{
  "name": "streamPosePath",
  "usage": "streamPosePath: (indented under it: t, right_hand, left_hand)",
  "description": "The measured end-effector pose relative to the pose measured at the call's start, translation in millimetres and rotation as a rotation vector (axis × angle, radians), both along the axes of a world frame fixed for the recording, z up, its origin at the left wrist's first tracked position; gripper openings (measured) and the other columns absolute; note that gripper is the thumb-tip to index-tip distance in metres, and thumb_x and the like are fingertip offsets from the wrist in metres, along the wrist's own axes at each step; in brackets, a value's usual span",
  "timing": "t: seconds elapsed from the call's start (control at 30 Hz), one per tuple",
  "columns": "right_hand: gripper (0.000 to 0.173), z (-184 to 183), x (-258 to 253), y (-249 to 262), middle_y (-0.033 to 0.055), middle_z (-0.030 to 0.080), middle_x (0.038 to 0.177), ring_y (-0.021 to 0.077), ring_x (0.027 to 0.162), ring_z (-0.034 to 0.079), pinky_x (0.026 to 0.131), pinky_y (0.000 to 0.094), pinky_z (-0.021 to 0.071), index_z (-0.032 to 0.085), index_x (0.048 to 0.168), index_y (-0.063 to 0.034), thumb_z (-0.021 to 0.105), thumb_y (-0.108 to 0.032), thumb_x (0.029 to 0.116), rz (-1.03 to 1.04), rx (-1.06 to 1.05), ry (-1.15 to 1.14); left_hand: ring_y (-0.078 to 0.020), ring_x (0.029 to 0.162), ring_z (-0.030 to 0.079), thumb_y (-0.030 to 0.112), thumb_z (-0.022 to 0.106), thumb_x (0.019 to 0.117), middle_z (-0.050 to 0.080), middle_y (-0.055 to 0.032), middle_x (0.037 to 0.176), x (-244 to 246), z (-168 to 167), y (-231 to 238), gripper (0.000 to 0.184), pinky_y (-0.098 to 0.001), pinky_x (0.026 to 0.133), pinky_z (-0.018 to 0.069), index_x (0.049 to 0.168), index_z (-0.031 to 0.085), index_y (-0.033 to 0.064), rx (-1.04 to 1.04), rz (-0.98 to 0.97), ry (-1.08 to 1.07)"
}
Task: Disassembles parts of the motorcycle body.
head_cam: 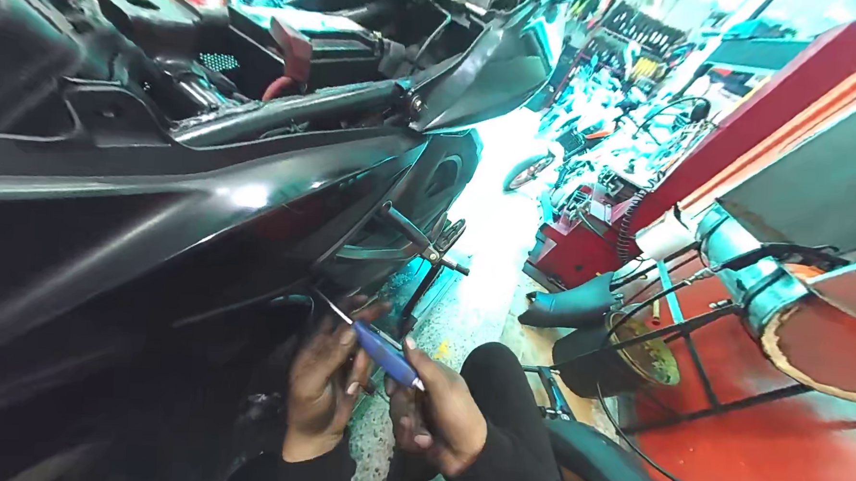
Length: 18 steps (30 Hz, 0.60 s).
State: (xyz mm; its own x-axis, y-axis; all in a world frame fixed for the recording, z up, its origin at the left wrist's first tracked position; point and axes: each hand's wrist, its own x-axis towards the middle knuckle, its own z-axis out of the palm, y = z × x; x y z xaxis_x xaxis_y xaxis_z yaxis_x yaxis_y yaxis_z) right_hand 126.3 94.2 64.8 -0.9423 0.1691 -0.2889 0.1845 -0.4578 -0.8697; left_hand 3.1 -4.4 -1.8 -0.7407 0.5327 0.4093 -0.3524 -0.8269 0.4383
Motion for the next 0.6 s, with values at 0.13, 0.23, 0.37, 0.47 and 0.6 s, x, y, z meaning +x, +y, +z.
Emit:
streamPosePath:
  t: [0.13, 0.23, 0.37, 0.47, 0.6]
  right_hand:
    - [0.033, -7.9, 5.5, -5.5, 0.0011, 0.068, 0.089, 0.0038, 0.067, 0.062, 0.061, 0.0212, 0.0553, 0.059, 0.129, -0.0032, 0.063, -0.023, 0.1023, -0.152, 0.666, 0.279]
    - [0.041, -18.0, -0.8, -3.6, 0.0084, 0.073, 0.106, 0.0096, 0.088, 0.072, 0.078, 0.0291, 0.064, 0.062, 0.128, 0.0018, 0.07, -0.027, 0.0989, -0.35, 1.193, 0.454]
    - [0.034, -13.9, -6.2, -6.8, 0.0034, 0.073, 0.091, 0.0074, 0.076, 0.07, 0.066, 0.0282, 0.0627, 0.067, 0.114, -0.003, 0.066, -0.035, 0.101, -0.385, 1.307, 0.407]
    - [0.038, -2.2, -3.0, -8.4, 0.0045, 0.071, 0.085, 0.0128, 0.071, 0.069, 0.063, 0.0347, 0.0598, 0.066, 0.114, -0.0051, 0.063, -0.041, 0.1014, -0.256, 1.371, 0.257]
    - [0.041, 7.0, -13.5, -13.5, 0.0077, 0.073, 0.092, 0.019, 0.078, 0.072, 0.068, 0.0408, 0.0622, 0.069, 0.117, -0.0036, 0.055, -0.041, 0.1045, -0.203, 1.607, 0.221]
  left_hand:
    - [0.0009, 0.045, 0.049, 0.009, 0.064, 0.0992, 0.075, -0.0111, 0.096, 12.1, 11.7, 7.9, 0.016, -0.0126, 0.039, 0.04, 0.114, 0.068, 0.0043, -0.096, 0.177, -0.137]
    - [0.0019, 0.044, 0.049, 0.011, 0.068, 0.0974, 0.076, -0.0073, 0.086, 12.1, 15.3, 10.5, 0.015, -0.0119, 0.038, 0.0392, 0.111, 0.07, 0.0055, -0.213, 0.295, -0.119]
    - [0.0, 0.051, 0.056, 0.022, 0.061, 0.1036, 0.075, -0.01, 0.093, 3.2, 10.4, 9.3, 0.024, -0.0118, 0.043, 0.0441, 0.119, 0.067, 0.0045, -0.109, 0.216, -0.005]
    - [-0.0063, 0.061, 0.067, 0.024, 0.057, 0.1053, 0.076, -0.0117, 0.091, 5.9, 13.5, 13.3, 0.028, -0.016, 0.05, 0.0527, 0.122, 0.064, 0.0038, -0.129, 0.207, 0.005]
    - [-0.019, 0.083, 0.076, 0.017, 0.05, 0.1072, 0.077, -0.0105, 0.093, 8.4, 18.0, 16.7, 0.022, -0.0318, 0.076, 0.0638, 0.12, 0.059, 0.0017, -0.279, 0.346, 0.079]
